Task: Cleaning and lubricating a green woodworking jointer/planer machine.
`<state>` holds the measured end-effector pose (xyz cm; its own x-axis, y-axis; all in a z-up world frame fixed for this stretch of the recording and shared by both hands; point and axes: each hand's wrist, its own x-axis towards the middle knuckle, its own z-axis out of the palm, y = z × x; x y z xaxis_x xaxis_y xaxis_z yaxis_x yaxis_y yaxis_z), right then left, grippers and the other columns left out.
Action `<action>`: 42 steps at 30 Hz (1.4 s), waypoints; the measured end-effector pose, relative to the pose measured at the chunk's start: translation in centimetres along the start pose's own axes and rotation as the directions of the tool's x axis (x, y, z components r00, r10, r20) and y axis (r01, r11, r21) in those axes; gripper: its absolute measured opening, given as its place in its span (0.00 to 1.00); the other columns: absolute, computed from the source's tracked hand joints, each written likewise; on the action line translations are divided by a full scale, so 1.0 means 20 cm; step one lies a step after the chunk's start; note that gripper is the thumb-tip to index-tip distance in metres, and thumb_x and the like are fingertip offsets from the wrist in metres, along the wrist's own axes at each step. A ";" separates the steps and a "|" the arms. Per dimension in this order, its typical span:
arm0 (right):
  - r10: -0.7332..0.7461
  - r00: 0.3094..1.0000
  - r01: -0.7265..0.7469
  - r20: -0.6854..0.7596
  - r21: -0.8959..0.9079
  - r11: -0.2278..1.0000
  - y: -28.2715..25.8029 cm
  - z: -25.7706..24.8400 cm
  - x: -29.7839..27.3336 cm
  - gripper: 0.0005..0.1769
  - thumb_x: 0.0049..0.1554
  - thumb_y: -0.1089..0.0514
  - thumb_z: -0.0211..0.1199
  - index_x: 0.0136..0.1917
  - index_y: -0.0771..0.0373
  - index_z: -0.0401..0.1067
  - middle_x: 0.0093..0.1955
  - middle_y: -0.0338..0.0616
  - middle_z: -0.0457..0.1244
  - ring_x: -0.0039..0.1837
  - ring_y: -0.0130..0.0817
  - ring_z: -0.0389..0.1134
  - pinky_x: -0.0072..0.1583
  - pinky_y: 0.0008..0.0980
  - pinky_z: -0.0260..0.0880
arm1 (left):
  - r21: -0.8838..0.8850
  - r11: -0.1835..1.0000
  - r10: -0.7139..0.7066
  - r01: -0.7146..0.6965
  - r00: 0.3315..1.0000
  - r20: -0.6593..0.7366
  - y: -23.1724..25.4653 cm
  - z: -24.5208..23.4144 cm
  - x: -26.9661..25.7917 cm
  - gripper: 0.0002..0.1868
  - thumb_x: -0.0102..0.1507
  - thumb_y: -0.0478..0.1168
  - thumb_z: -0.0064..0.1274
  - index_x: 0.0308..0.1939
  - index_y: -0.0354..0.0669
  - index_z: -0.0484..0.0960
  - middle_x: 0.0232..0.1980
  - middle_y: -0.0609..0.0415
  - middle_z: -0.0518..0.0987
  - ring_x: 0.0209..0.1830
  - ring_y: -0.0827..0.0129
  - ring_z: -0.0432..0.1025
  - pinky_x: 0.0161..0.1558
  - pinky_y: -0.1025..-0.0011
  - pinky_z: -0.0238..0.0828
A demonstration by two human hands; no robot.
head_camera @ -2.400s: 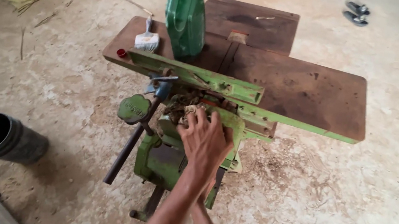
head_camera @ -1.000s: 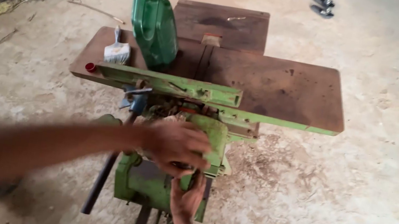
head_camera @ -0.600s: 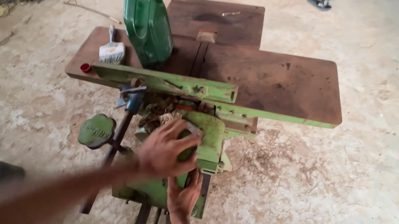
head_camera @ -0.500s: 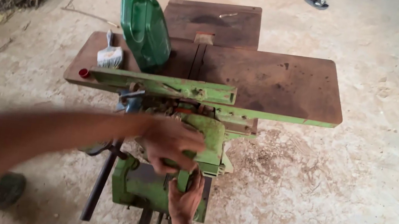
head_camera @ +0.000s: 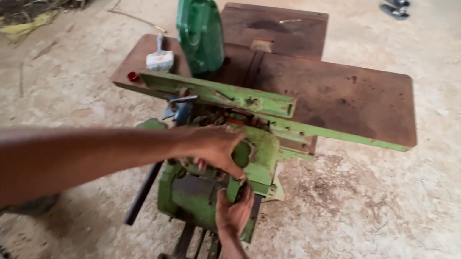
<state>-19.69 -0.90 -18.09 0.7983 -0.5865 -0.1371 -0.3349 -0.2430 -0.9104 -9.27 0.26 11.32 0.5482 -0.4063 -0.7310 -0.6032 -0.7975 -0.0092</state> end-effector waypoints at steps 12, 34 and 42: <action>-0.052 0.994 0.055 -0.099 0.028 0.998 0.00 -0.01 0.02 0.48 0.51 0.46 0.70 0.77 0.63 0.56 0.74 0.57 0.55 0.71 0.56 0.58 0.67 0.52 0.64 | 0.618 0.597 0.517 -0.512 0.834 0.192 0.02 -0.10 0.10 0.57 0.58 0.67 0.58 0.80 0.77 0.34 0.82 0.42 0.43 0.74 0.45 0.55 0.58 0.55 0.67; -0.066 0.990 0.067 -0.124 0.000 0.998 -0.02 -0.01 0.01 0.47 0.49 0.48 0.68 0.77 0.64 0.58 0.73 0.57 0.57 0.72 0.54 0.59 0.70 0.51 0.64 | -0.200 0.974 -0.070 0.103 0.984 0.166 0.02 -0.05 0.17 0.46 0.60 0.69 0.53 0.71 0.43 0.65 0.71 0.39 0.66 0.56 0.51 0.81 0.43 0.62 0.82; -0.097 0.985 0.104 -0.145 0.040 0.994 -0.03 -0.03 -0.01 0.44 0.50 0.50 0.66 0.77 0.63 0.60 0.72 0.57 0.59 0.71 0.55 0.61 0.68 0.51 0.65 | 0.604 0.782 0.241 -0.154 0.968 -0.066 -0.26 -0.19 -0.06 0.54 0.55 0.72 0.57 0.75 0.42 0.64 0.55 0.44 0.80 0.51 0.56 0.79 0.50 0.60 0.80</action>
<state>-19.90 -1.17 -17.22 0.7461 -0.6658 0.0100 -0.2299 -0.2717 -0.9345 -4.53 3.16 14.80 0.4237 -0.6154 -0.6647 -0.9058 -0.2922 -0.3068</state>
